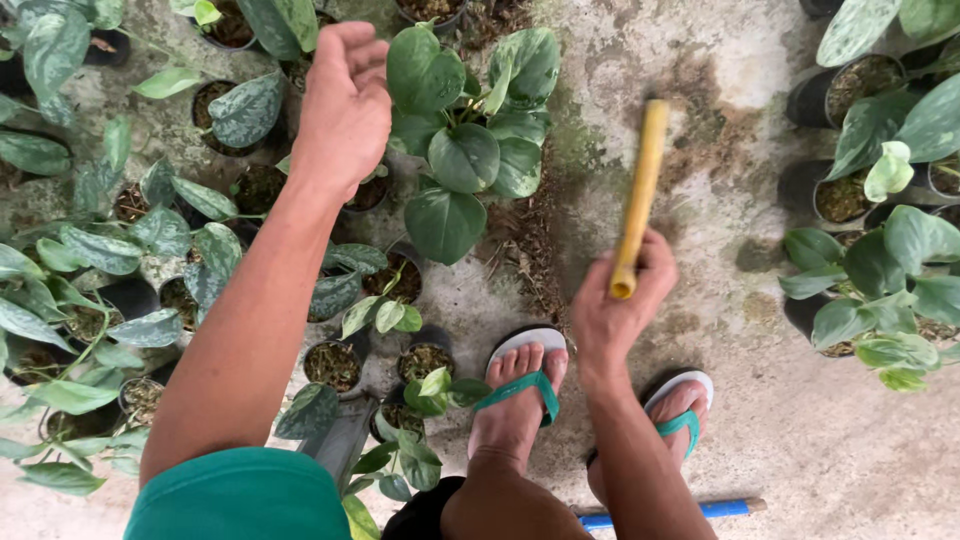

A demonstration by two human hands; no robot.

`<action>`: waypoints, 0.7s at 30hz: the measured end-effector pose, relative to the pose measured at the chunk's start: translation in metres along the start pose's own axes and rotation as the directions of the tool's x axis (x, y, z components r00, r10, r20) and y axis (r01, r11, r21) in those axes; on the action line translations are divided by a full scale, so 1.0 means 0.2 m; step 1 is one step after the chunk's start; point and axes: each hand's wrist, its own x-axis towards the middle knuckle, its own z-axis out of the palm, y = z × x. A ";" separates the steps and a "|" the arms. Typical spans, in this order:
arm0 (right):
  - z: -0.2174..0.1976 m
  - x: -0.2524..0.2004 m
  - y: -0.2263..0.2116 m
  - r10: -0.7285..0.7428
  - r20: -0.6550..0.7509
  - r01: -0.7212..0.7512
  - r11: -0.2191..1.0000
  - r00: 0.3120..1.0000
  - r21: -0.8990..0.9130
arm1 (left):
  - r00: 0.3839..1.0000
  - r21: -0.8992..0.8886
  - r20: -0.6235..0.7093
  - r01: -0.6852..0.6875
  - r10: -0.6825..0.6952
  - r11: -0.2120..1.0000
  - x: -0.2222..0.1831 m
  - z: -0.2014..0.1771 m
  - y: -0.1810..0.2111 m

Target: The person sweeps debris from a concrete floor around numerous potted plants using a small hand broom and dustpan. They lift and move several pots to access the ground underneath, sweeping the dirt into the dustpan and then placing the pots back down.

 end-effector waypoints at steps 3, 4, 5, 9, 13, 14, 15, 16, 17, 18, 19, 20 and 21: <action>0.03 0.07 0.05 0.064 0.125 -0.057 0.997 0.990 -0.052 | 0.983 0.014 0.113 0.145 -0.145 0.989 0.03 0.00 0.07; 0.04 0.07 0.05 0.096 0.204 -0.089 0.995 0.974 -0.045 | 0.965 0.033 0.148 0.214 -0.216 0.976 0.04 -0.02 0.10; 0.04 0.05 0.05 0.052 0.218 -0.055 0.998 0.975 0.007 | 0.952 0.028 0.197 0.232 -0.233 0.972 0.04 -0.03 0.13; 0.04 0.04 0.03 -0.035 0.103 0.024 0.994 0.994 0.107 | 0.873 0.109 0.351 0.320 -0.338 0.941 0.06 -0.03 0.22; 0.02 0.10 0.08 0.014 0.229 -0.007 0.999 0.973 -0.035 | 0.826 0.361 0.364 0.300 -0.430 0.883 0.09 -0.04 0.25; 0.02 0.10 0.09 -0.058 0.228 0.058 0.998 0.972 0.005 | 0.827 0.352 0.387 0.277 -0.409 0.894 0.10 -0.04 0.25; 0.01 0.10 0.09 -0.130 0.226 0.123 0.991 0.966 0.045 | 0.826 0.343 0.409 0.254 -0.387 0.904 0.11 -0.04 0.24; 0.00 0.09 0.09 -0.201 0.220 0.186 0.979 0.955 0.085 | 0.826 0.334 0.430 0.230 -0.365 0.914 0.12 -0.04 0.24; 0.00 0.09 0.09 -0.171 0.175 0.163 0.985 0.970 0.057 | 0.808 0.367 0.448 0.225 -0.383 0.903 0.13 -0.03 0.23; -0.01 0.10 0.09 -0.141 0.130 0.138 0.990 0.981 0.032 | 0.790 0.400 0.463 0.218 -0.402 0.890 0.14 -0.02 0.22; 0.00 0.11 0.10 -0.113 0.083 0.112 0.994 0.990 0.008 | 0.772 0.433 0.477 0.211 -0.421 0.876 0.15 -0.02 0.21; -0.01 0.11 0.10 -0.113 0.090 0.114 0.994 0.990 -0.005 | 0.771 0.430 0.483 0.204 -0.415 0.879 0.15 -0.02 0.21; -0.01 0.12 0.11 -0.113 0.097 0.115 0.993 0.989 -0.018 | 0.771 0.427 0.488 0.198 -0.409 0.882 0.15 -0.01 0.20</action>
